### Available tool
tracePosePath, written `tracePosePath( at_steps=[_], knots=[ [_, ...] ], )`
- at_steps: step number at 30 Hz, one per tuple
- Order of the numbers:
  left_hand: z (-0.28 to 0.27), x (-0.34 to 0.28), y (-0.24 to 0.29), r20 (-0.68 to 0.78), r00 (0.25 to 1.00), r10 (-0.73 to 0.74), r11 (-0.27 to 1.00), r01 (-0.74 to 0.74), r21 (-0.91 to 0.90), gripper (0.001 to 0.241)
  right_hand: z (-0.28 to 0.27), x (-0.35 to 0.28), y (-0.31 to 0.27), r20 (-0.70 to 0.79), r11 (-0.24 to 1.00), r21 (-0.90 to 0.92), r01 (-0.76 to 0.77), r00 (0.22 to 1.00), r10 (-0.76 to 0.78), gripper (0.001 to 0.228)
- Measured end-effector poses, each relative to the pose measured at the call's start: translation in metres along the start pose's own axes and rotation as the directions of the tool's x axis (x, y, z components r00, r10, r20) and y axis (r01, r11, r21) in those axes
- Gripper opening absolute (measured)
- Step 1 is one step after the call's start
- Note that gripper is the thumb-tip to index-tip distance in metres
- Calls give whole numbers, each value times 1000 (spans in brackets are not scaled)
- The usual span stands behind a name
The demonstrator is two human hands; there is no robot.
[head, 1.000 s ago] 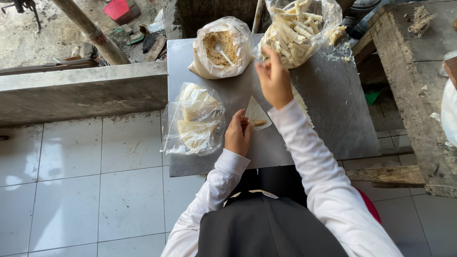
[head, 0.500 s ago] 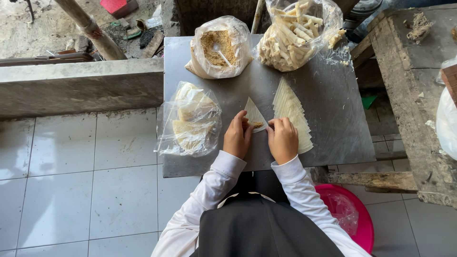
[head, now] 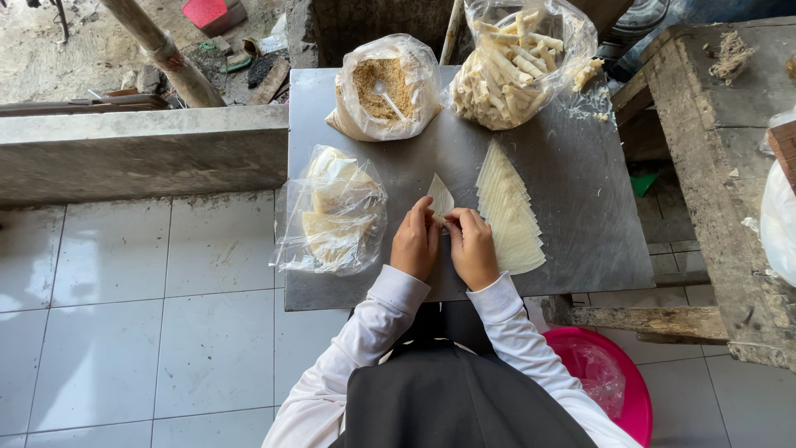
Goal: The person fills small triangular wrappers with a crumbly mixture using a spoon and folds them into closed triangular shapes, placing them in a stack on a metal table.
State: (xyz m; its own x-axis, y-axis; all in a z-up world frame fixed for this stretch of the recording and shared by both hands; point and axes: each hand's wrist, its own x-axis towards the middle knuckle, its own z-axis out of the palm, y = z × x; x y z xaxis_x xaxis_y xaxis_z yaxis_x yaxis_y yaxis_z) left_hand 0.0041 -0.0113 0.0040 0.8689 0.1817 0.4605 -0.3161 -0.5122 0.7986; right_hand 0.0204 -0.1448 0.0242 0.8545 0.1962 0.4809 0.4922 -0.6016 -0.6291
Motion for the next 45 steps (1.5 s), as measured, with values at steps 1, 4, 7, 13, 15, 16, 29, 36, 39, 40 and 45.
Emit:
tracePosePath(
  at_steps=[1,4,7,13,15,16,29,36,39,40,45],
  knots=[
    [0,0,0,-7,1000,4,1000,-4,3,42,0,1,-1,3,1000,19,-8,1000,8,8],
    [-1,1,1,-11,1000,5,1000,-5,16,42,0,1,-3,1,998,59,-28,1000,28,13],
    [-2,0,1,7,1000,-5,1000,5,8,43,-3,2,-6,3,995,94,-42,999,42,21],
    [-2,0,2,9,1000,-13,1000,13,4,43,-8,4,-8,3,990,119,-78,997,78,21],
    [-1,0,1,7,1000,-9,1000,9,9,43,-7,4,-9,-52,995,93,-33,998,39,13],
    [-1,0,0,6,1000,-5,1000,5,10,43,-6,4,-9,-55,996,90,-25,998,30,12],
    [-14,-3,6,13,997,79,997,-79,-10,43,-1,13,-4,87,1000,22,-16,996,14,10],
    [-31,6,5,203,957,205,934,-254,252,35,-6,18,4,208,998,-27,53,977,-47,10],
    [-30,9,3,189,950,248,907,-297,298,32,-17,22,5,305,995,95,12,952,-40,9],
    [-29,10,2,192,949,249,905,-298,304,31,-19,24,4,327,994,105,7,944,-41,13],
    [-15,12,-6,166,975,149,956,-184,227,37,-25,24,-1,367,995,95,-16,930,-20,24]
  ],
)
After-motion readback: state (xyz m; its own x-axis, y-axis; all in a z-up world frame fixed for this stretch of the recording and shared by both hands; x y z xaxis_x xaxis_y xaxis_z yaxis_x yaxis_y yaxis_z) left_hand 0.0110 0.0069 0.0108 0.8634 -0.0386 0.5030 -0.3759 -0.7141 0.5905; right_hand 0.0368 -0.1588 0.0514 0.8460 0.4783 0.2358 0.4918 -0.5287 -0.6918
